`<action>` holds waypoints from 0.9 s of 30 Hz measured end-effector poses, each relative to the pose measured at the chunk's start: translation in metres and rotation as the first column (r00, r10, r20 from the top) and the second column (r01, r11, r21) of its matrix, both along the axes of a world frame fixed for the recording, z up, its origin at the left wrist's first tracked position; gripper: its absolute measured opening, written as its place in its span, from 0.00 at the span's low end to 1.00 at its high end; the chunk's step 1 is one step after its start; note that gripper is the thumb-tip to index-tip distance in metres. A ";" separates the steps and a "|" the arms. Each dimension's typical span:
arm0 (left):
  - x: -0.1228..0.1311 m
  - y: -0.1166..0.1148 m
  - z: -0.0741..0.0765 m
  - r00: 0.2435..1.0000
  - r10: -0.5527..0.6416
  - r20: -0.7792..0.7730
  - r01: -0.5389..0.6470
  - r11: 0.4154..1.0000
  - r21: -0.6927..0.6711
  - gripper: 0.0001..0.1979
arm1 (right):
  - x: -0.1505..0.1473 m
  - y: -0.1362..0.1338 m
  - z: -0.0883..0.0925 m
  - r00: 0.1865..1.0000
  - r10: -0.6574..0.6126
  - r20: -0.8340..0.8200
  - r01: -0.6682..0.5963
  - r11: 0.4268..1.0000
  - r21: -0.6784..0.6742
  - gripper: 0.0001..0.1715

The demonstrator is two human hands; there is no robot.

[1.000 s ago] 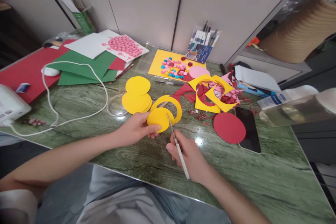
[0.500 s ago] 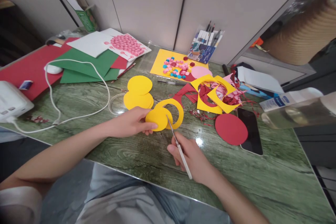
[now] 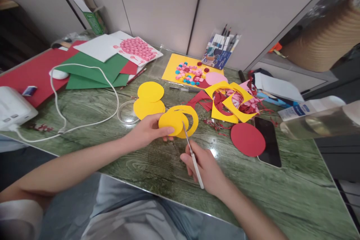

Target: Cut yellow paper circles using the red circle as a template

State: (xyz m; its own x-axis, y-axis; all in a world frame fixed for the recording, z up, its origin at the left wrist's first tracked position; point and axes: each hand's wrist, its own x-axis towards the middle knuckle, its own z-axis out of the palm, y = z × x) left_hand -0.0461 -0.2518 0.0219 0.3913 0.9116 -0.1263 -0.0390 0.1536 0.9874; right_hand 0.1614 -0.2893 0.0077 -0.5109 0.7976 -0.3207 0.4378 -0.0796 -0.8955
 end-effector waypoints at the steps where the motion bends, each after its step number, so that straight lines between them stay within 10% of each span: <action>1: 0.004 -0.002 -0.002 0.999 0.033 0.040 -0.032 0.999 -0.024 0.14 | -0.001 -0.001 0.000 1.000 -0.001 0.015 0.001 1.000 0.006 0.15; 27: 0.001 -0.006 -0.005 0.985 0.068 -0.157 -0.061 0.997 0.053 0.13 | -0.002 -0.002 -0.001 1.000 0.000 -0.013 -0.001 0.999 -0.053 0.15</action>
